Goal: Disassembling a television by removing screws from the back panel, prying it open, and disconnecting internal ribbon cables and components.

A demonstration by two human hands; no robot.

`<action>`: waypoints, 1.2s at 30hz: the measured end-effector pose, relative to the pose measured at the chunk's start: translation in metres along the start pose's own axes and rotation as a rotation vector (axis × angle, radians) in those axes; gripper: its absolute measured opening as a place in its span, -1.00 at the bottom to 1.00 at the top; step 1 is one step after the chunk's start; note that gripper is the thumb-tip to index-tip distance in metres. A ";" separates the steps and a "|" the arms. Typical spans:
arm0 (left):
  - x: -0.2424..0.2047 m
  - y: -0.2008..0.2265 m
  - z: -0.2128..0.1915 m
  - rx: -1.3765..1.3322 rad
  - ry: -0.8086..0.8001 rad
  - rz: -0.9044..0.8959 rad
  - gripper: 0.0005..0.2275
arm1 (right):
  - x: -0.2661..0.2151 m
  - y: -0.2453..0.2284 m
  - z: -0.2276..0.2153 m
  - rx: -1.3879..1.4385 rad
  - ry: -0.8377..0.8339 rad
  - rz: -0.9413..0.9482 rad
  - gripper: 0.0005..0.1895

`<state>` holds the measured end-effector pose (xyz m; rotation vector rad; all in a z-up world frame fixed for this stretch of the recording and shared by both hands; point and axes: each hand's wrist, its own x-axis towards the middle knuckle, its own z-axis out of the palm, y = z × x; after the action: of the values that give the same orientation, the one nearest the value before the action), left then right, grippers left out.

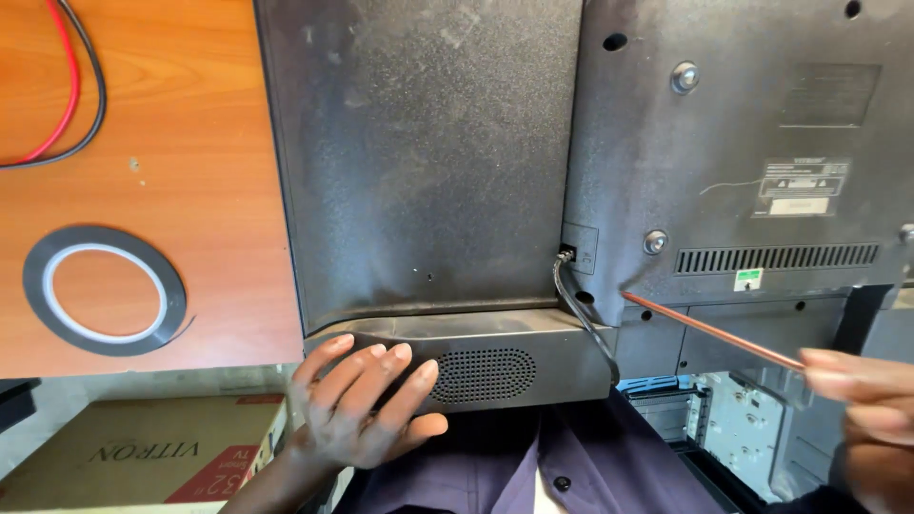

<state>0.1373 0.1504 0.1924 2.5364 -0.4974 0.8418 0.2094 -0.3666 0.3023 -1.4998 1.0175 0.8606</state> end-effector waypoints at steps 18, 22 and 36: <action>0.028 -0.003 -0.026 -0.175 -0.109 -0.055 -0.74 | -0.080 -0.048 0.194 -0.862 -0.139 -1.255 -0.73; 0.057 -0.007 -0.041 -0.388 -0.172 -0.050 -0.81 | -0.048 -0.048 0.179 -0.708 -0.605 -1.433 -0.81; 0.147 0.028 0.027 -1.018 -0.515 0.177 -0.84 | -0.081 -0.052 0.239 -0.880 -0.120 -1.863 -0.90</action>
<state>0.2485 0.0842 0.2726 1.7125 -1.0033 -0.0878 0.2286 -0.1158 0.3571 -2.1623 -1.1109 -0.1108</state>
